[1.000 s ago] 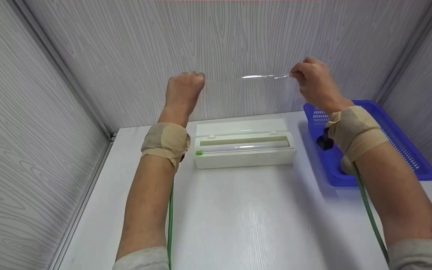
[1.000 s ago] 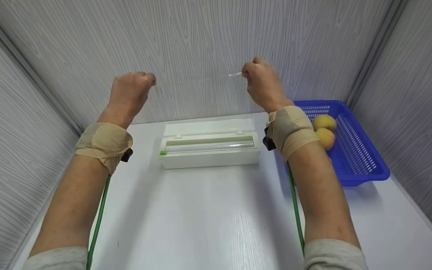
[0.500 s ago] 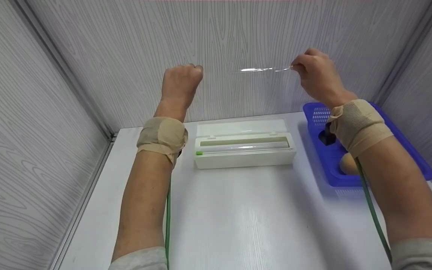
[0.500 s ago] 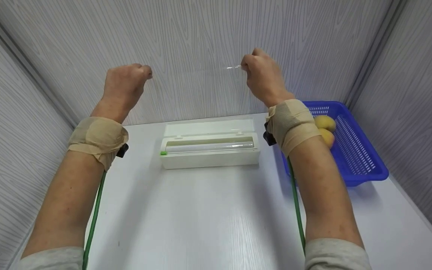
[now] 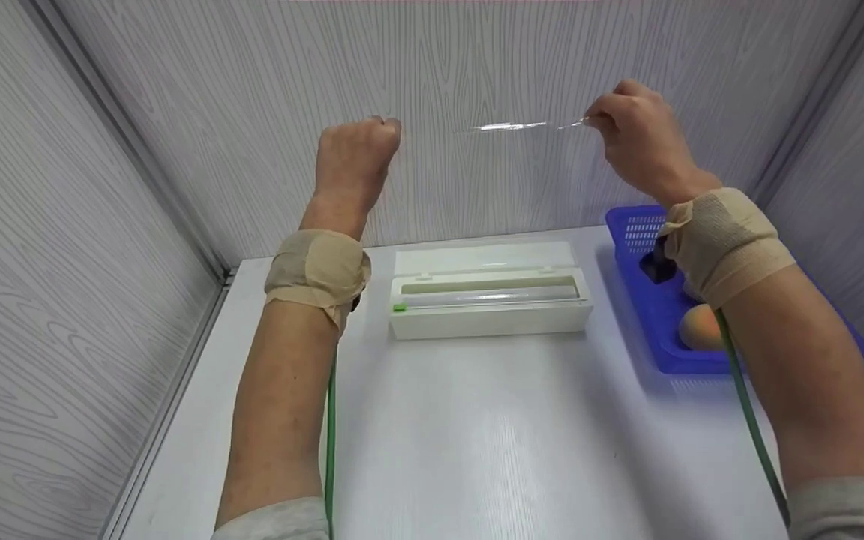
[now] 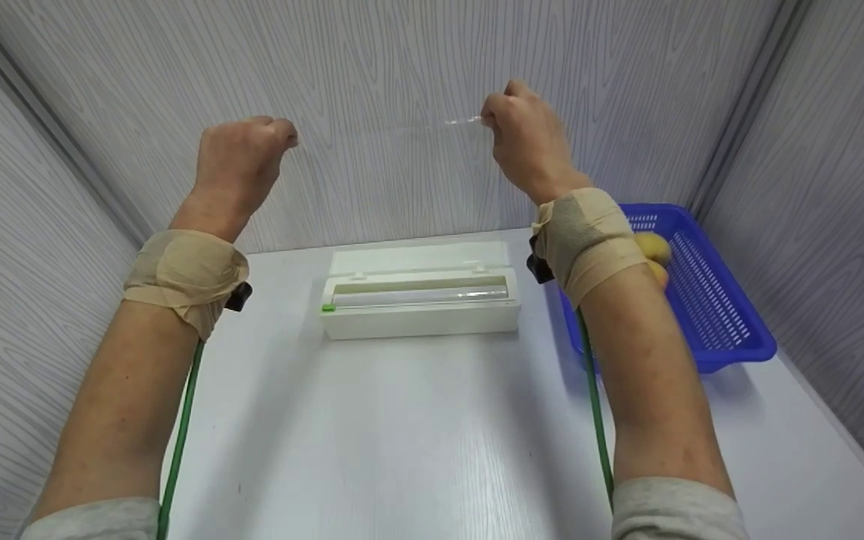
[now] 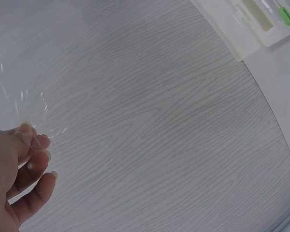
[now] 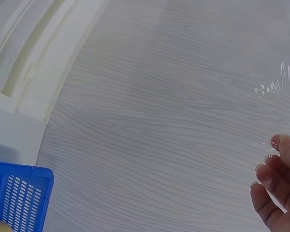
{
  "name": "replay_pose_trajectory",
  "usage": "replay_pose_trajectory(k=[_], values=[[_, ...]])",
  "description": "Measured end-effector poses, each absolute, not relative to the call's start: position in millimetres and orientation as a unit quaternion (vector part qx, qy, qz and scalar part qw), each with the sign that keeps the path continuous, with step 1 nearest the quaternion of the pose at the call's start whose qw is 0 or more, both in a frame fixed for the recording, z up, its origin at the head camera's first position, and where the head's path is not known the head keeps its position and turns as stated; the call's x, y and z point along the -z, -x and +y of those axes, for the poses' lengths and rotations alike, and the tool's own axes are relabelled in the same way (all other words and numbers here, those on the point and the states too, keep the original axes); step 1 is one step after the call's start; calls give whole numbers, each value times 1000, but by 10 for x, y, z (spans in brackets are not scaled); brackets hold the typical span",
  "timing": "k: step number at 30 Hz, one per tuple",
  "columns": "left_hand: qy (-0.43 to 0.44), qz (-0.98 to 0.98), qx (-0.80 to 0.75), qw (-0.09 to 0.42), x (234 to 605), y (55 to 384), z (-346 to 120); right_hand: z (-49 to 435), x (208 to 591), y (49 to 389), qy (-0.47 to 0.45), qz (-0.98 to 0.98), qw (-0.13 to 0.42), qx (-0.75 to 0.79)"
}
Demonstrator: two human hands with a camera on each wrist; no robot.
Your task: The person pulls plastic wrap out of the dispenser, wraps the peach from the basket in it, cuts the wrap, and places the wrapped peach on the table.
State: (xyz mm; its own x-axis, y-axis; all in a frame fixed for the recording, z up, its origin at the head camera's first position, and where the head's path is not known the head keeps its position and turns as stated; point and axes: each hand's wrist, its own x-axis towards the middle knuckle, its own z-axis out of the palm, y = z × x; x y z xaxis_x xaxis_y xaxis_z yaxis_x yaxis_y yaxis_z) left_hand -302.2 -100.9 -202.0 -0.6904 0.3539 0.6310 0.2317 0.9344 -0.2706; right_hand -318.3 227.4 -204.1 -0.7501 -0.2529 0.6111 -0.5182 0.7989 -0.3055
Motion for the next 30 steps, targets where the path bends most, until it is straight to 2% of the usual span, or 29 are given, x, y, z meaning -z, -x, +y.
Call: replay_pose_trajectory(k=[30], values=[[171,-897,-90,398,1700,2890,-1041,2280,1733,3060,-213,-892,330,-224]])
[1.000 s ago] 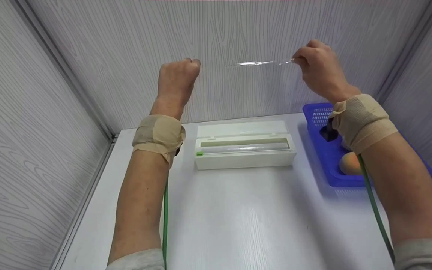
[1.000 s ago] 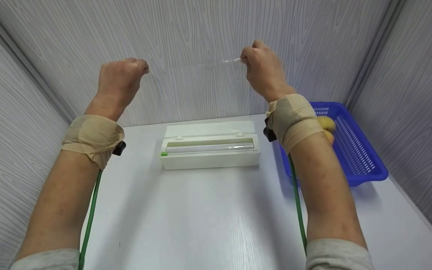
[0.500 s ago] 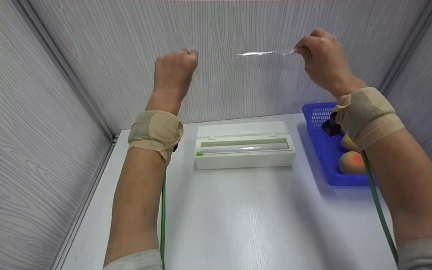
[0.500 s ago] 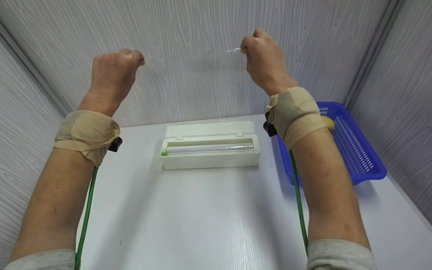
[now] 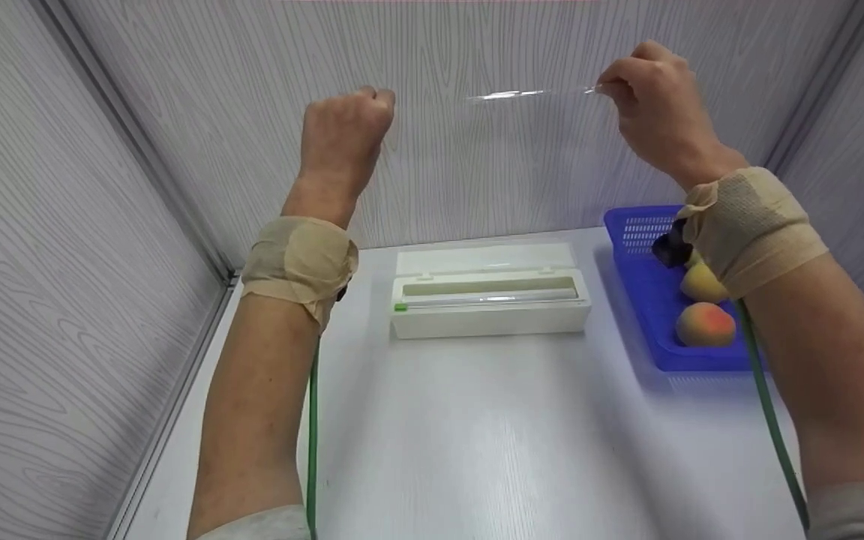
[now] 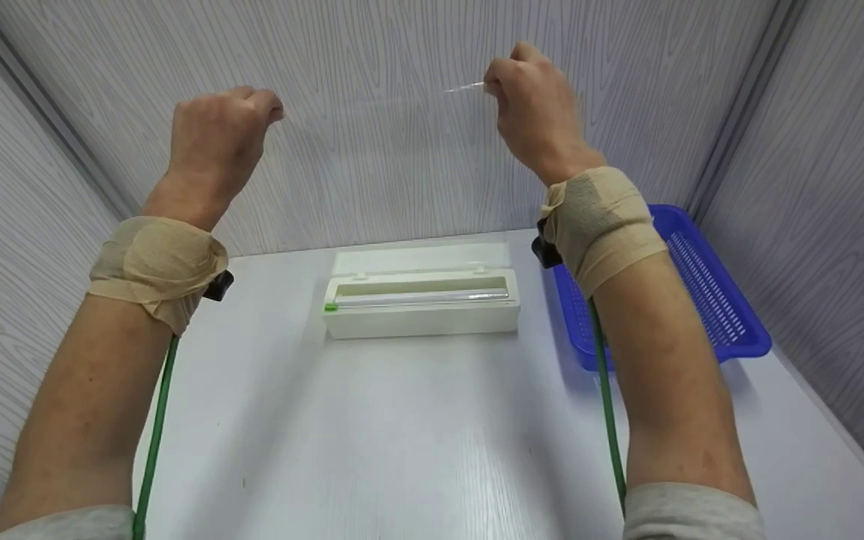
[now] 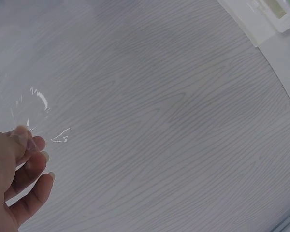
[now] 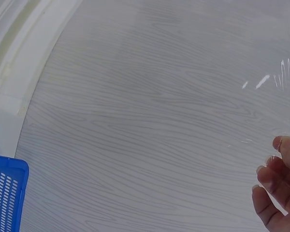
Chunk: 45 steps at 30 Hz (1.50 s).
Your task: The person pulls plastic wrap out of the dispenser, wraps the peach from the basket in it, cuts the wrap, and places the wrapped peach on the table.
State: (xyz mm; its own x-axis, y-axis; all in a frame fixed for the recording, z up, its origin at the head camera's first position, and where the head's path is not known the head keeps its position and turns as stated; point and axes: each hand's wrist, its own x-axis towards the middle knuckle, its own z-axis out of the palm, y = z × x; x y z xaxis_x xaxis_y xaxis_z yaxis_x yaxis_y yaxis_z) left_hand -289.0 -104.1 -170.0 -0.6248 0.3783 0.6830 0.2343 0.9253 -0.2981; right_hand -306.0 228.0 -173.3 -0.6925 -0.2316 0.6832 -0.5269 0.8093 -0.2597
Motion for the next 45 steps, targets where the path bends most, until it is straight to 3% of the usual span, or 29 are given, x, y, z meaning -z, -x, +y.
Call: replay_pose_trajectory(k=[6,17,29,45], values=[[220,-885,-56,407,1712,2770,-1132,2338,1774,2922,-236,-887,332,-220],[347,-851,-15,394,1766,2430,-1329,2574,1886,2501,-360,-840,356,-193],[480,-793,9,375,2216,1753,-1549,2694,2252,1740,-466,-814,308,-160],[551,-763,19,337,2820,1157,-1538,2763,2759,1241,-531,-800,249,-127]])
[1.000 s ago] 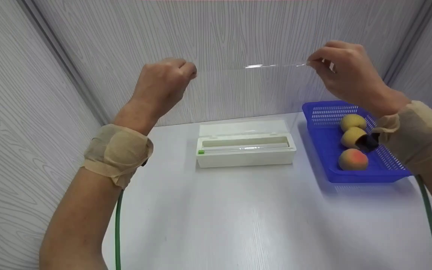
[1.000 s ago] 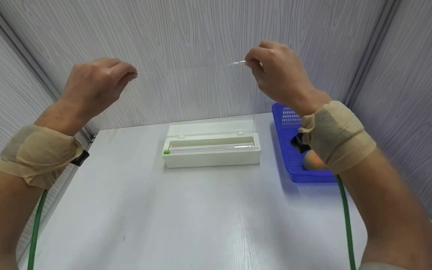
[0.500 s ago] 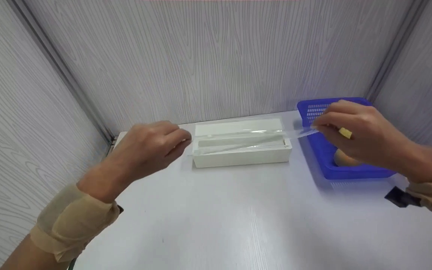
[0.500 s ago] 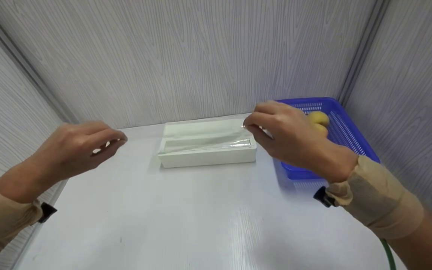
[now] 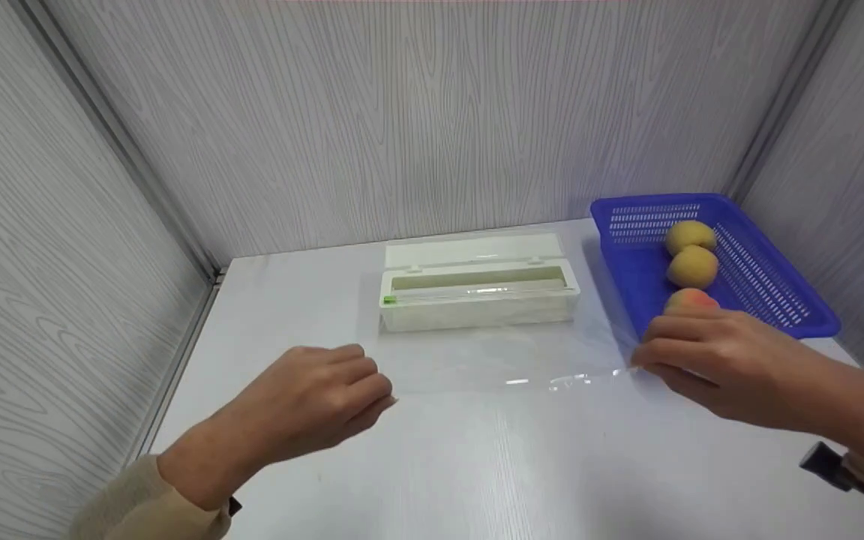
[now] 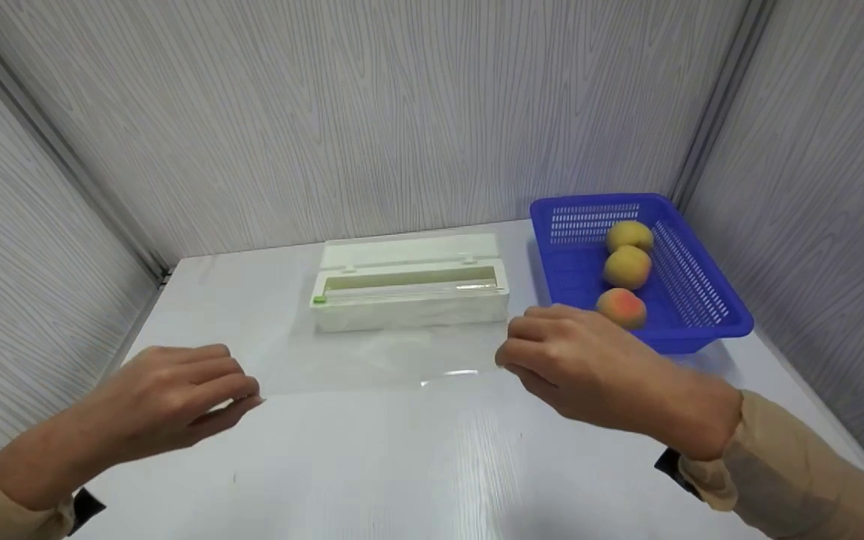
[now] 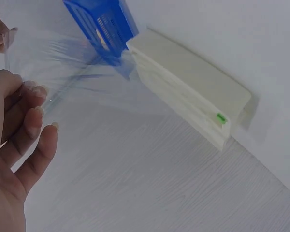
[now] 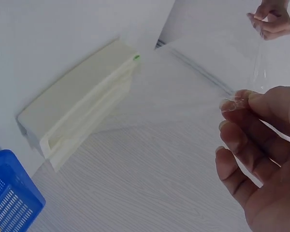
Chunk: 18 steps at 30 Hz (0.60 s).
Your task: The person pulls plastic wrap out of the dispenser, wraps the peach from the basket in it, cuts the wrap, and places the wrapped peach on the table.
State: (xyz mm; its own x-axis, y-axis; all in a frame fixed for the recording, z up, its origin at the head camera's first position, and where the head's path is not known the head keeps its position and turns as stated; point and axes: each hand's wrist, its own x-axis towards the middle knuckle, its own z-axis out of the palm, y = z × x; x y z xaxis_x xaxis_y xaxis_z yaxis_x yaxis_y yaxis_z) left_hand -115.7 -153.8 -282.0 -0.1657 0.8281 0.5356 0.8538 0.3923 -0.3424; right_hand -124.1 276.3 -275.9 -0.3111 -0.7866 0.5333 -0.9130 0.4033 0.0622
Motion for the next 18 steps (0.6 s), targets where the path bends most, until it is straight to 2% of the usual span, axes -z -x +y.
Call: replay_pose_trajectory(k=[8,18], values=[[569,-761,5,312,3342,985,-1503,2764,3246,1146,-545,-818,109,-148],[582,-770,48,259,3907,914,-1497,2704,3660,1066,-572,-806,24,-152]])
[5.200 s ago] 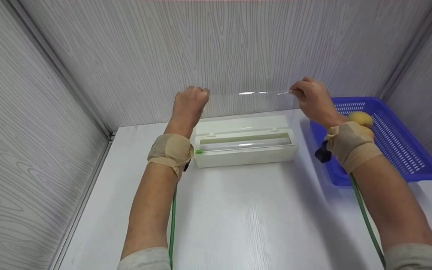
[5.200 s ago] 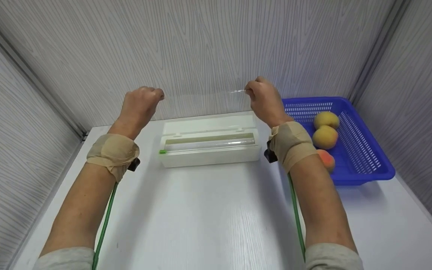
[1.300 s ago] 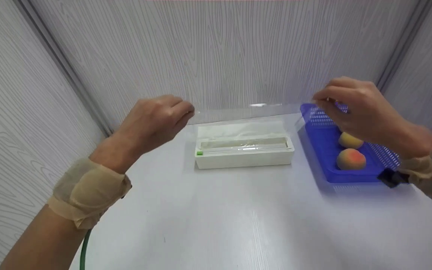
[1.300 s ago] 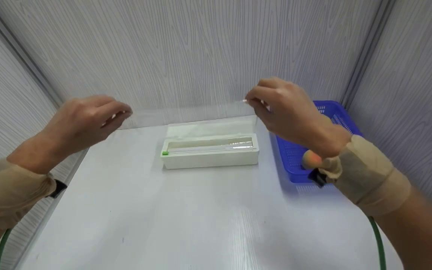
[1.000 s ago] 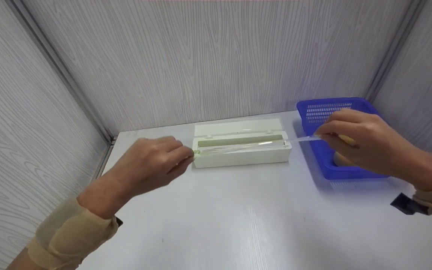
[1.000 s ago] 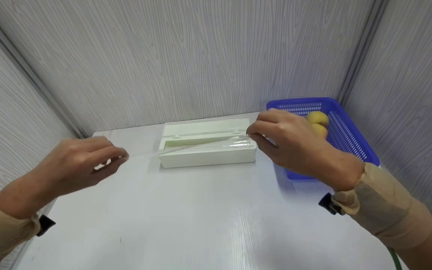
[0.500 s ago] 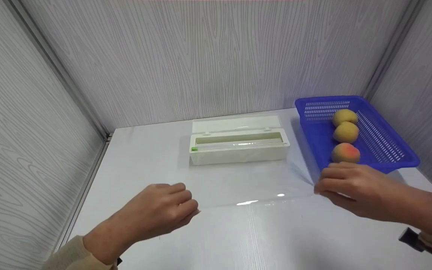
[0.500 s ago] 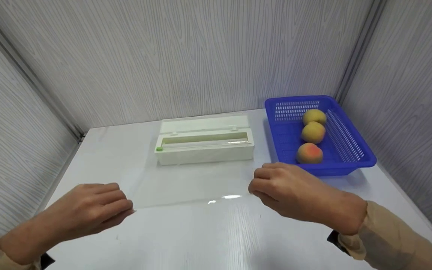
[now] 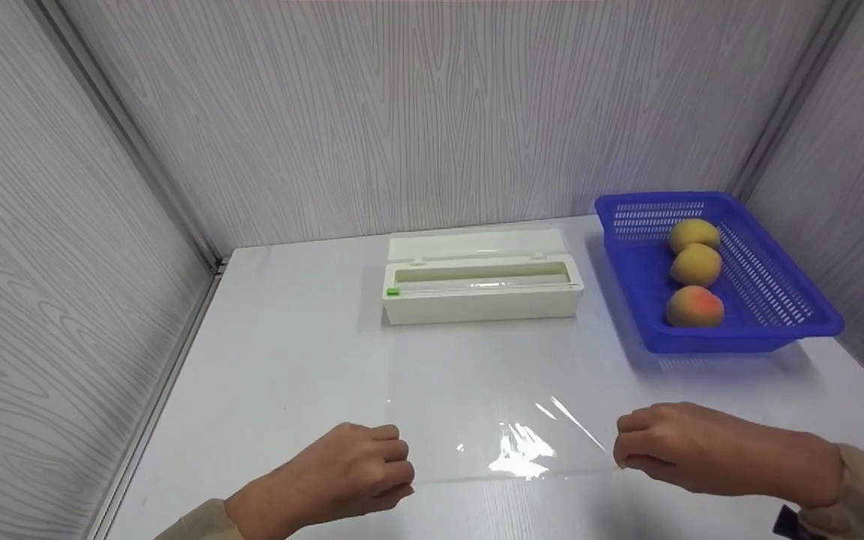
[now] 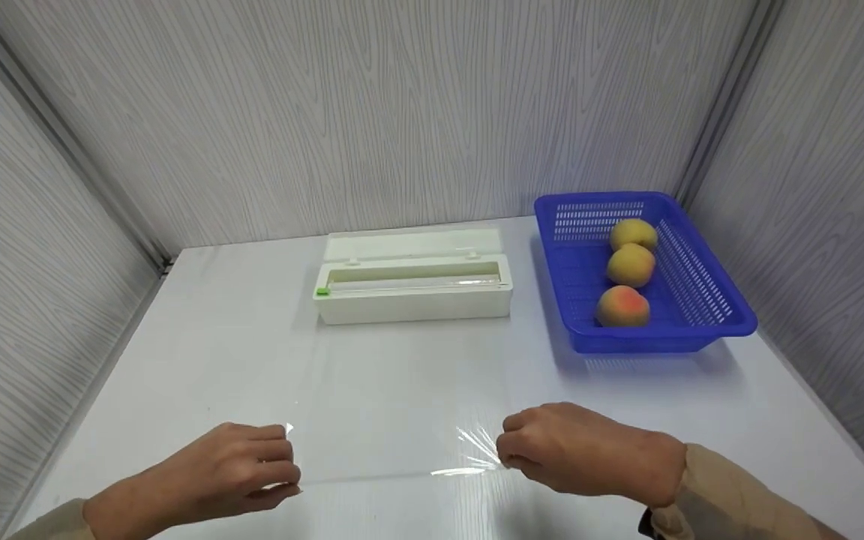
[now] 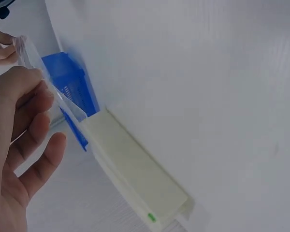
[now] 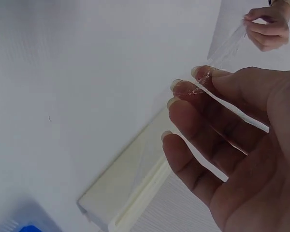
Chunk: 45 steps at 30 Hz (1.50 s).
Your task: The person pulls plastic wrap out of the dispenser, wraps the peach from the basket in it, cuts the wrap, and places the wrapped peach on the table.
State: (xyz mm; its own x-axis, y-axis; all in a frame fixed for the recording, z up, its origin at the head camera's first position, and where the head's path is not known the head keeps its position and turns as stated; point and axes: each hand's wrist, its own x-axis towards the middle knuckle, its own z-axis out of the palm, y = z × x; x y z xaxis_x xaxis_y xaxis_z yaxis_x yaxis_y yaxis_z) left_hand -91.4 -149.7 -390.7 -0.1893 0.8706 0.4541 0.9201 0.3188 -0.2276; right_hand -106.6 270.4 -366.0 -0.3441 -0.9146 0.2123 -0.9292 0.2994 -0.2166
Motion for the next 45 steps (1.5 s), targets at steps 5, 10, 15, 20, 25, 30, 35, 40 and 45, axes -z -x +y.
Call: replay_pose_trajectory(k=[5,10,15,20,25,30,35,40,45], values=[[586,-776,17,234,4177,911,-1454,2660,3954,1047,-578,-809,31,-97],[586,-791,-23,176,4418,907,-1421,2617,4365,1022,-586,-806,80,-31],[584,-795,-68,150,4548,923,-1390,2585,4620,1006,-576,-808,126,-11],[581,-798,-81,136,4594,929,-1362,2553,4686,982,-534,-843,56,-25],[566,-815,-69,101,4615,948,-1351,2508,4683,944,-459,-885,7,-72],[562,-819,-55,104,4604,942,-1366,2475,4715,938,-373,-919,-6,-129],[561,-825,-28,63,4597,937,-1345,2469,4787,936,-340,-927,-7,-156],[556,-830,-21,36,4600,938,-1333,2496,4853,919,-342,-924,-4,-172],[555,-831,-25,34,4601,925,-1352,2552,4873,927,-368,-913,-2,-175]])
